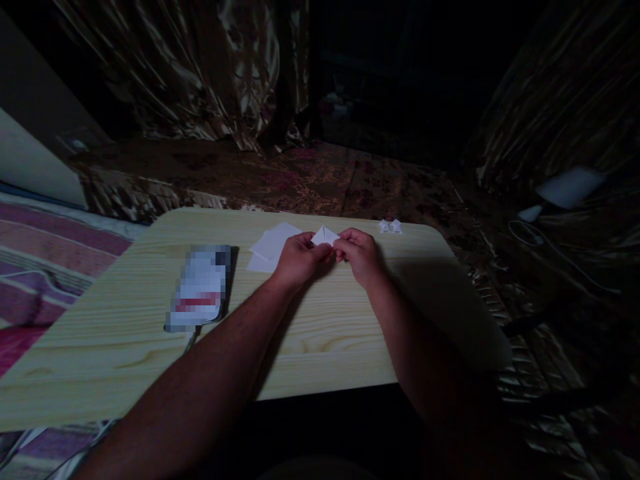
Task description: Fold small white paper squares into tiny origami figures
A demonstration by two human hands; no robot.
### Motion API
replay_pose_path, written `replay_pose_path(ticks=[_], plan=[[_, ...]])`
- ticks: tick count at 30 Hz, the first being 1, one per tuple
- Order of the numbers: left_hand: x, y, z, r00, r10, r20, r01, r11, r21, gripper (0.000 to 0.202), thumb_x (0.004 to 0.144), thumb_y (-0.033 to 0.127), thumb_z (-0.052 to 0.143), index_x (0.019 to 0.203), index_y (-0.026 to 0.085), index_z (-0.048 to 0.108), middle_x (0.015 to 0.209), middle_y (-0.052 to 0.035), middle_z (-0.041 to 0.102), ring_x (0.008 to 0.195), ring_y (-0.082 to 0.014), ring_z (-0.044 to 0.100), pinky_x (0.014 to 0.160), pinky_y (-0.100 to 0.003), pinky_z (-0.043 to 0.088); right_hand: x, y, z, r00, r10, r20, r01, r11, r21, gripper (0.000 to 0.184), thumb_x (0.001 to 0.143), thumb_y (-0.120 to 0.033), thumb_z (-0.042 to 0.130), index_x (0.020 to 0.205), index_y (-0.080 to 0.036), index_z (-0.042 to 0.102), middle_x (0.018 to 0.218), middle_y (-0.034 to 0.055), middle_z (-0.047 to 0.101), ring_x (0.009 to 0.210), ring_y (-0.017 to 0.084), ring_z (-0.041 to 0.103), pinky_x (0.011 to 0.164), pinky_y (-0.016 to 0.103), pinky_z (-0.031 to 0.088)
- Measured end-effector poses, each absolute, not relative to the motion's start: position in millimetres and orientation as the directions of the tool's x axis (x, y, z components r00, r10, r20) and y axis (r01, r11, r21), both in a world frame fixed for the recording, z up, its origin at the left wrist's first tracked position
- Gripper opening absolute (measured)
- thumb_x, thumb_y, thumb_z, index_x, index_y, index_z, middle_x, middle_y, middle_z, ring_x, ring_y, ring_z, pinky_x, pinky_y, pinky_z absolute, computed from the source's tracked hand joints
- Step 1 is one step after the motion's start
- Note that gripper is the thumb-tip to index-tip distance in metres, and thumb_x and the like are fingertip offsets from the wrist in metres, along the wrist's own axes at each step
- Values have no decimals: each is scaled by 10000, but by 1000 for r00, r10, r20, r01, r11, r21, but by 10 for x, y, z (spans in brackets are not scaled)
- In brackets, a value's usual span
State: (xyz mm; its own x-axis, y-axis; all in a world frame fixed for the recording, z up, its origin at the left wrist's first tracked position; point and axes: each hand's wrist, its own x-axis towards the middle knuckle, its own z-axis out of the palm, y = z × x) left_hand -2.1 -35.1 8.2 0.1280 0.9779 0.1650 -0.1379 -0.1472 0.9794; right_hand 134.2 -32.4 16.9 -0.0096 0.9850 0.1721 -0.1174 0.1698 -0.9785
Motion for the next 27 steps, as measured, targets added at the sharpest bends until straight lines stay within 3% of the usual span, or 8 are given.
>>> replay_pose_path(ticks=[8, 17, 21, 27], plan=[[-76, -326, 85, 167, 973, 157, -74, -147, 986, 154, 674, 254, 669, 697, 112, 615, 575, -23, 593, 472, -87, 479, 467, -214, 341, 1388, -309, 161, -10, 989, 146, -84, 144, -986, 89, 655, -244, 615, 668, -157, 607, 528, -26, 603, 431, 79, 500, 430, 200, 381], [-92, -334, 70, 199, 968, 152, 7, -156, 988, 179, 663, 278, 674, 727, 118, 623, 582, -12, 591, 451, -83, 459, 442, -210, 315, 1388, -306, 150, 4, 991, 135, -41, 135, -990, 60, 623, -207, 618, 630, -166, 576, 474, -49, 560, 416, 74, 482, 428, 191, 360], [-84, -353, 87, 238, 963, 126, -9, -127, 992, 172, 650, 265, 679, 731, 124, 621, 584, -8, 595, 453, -87, 472, 447, -207, 324, 1385, -323, 171, 45, 984, 174, -18, 175, -984, 162, 650, -241, 617, 541, -170, 521, 444, -52, 526, 404, 60, 450, 423, 184, 342], [-80, -370, 108, 288, 954, 87, -105, -59, 993, 153, 626, 220, 687, 723, 121, 622, 586, -18, 609, 456, -92, 493, 458, -214, 350, 1393, -301, 153, -17, 992, 127, -40, 126, -991, 107, 620, -238, 639, 690, -164, 607, 513, -41, 580, 449, 89, 524, 436, 194, 396]])
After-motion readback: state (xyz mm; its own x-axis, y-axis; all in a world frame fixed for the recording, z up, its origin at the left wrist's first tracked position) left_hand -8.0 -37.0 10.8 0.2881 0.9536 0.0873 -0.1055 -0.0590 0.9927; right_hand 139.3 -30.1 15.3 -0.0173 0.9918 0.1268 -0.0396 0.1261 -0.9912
